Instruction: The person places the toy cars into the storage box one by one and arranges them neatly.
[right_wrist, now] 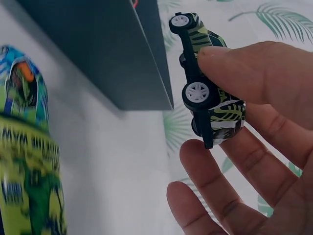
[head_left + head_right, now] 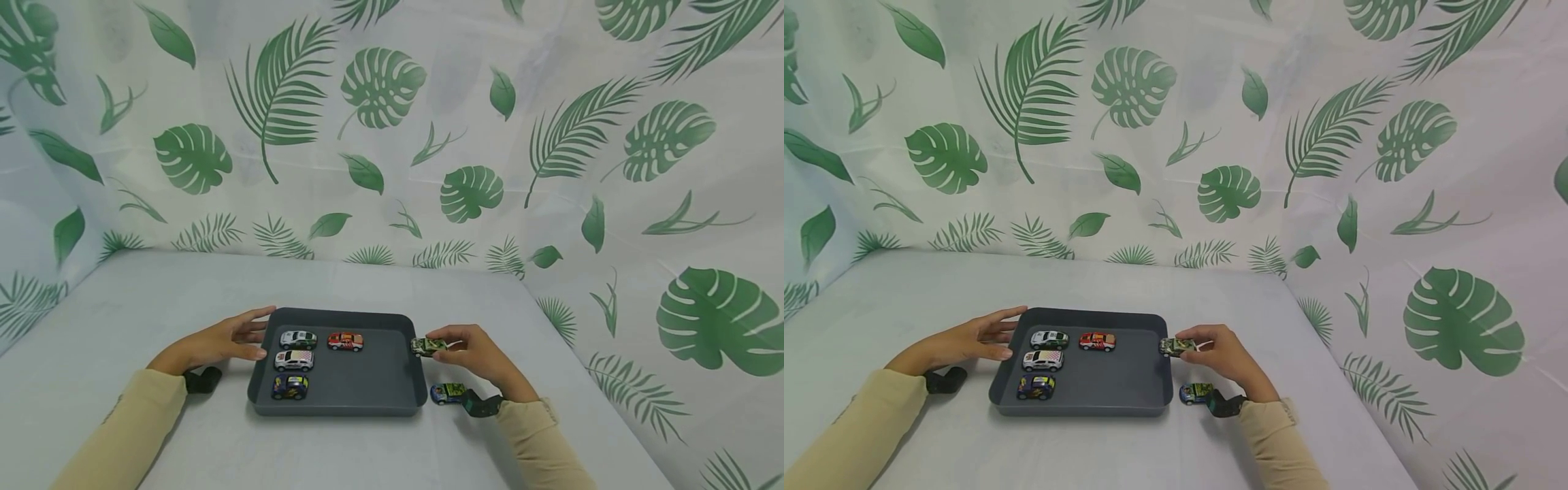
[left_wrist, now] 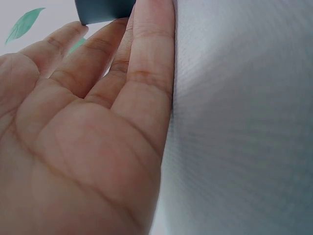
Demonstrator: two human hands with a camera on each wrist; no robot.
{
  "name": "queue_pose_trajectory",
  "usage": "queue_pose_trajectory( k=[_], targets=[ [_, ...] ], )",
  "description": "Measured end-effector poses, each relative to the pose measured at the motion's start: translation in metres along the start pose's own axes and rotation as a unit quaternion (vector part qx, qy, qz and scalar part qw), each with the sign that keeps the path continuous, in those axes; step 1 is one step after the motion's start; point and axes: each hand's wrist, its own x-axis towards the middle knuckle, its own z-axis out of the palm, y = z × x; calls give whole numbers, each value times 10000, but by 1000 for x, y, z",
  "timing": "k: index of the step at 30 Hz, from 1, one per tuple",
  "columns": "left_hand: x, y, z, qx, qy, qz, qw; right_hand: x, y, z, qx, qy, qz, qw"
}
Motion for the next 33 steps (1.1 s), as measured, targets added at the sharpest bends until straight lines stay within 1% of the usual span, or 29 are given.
queue_pose_trajectory(
  k=[10,18,33],
  targets=[
    [1,1,0,3,-2,-15,10000,6,-6,8,-90,7,-212,9997],
    [0,2,0,-10,13,-45,10000,10,-12,17,-324,7,-475,9983],
    [-2,3,0,-91,-23,-18,10000,20,-22,35,-253,-39,-410,9988]
  ],
)
